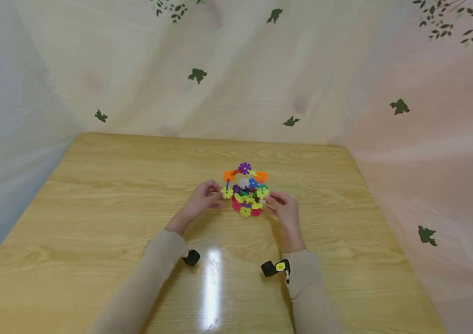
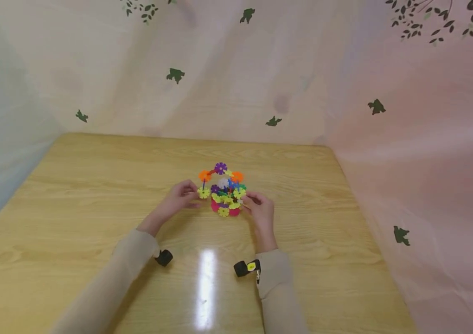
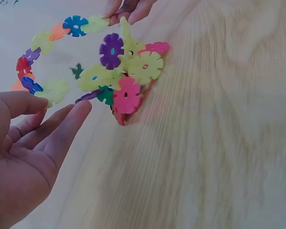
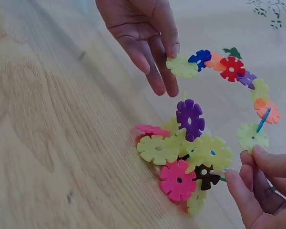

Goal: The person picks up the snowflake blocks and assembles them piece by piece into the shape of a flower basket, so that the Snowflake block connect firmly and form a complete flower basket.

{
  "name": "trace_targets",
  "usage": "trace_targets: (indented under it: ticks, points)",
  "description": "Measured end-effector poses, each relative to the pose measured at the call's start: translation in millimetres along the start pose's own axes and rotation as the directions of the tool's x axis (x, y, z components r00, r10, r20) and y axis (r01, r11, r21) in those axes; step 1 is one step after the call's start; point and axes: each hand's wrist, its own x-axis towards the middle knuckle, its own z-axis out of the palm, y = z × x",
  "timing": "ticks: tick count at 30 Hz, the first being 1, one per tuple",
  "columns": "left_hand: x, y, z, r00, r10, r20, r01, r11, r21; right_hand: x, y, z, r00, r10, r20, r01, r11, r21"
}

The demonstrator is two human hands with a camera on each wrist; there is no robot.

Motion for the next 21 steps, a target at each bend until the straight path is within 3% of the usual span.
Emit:
trace_targets:
  ticks: [5,15,21]
  points:
    - [-4.8,-4.2,-12.3,0.998,0.064,0.006,-0.064,0.998,-0.006,0.6,0.2,18.1,1.0,0.003,0.025,-0.002,0.999,-0.047]
    - [1.7,-8.3,-12.0,0.996,0.092,-0.017,-0.092,0.995,-0.042,4.8,-7.1,27.5,0.997,-0.033,-0.07,0.028,0.997,-0.074]
    - [-18.8,-7.5,-16.5,0.994,0.093,-0.054,-0.095,0.995,-0.04,-3.7,-4.8,29.4,1.0,-0.014,0.008,0.014,0.995,-0.1]
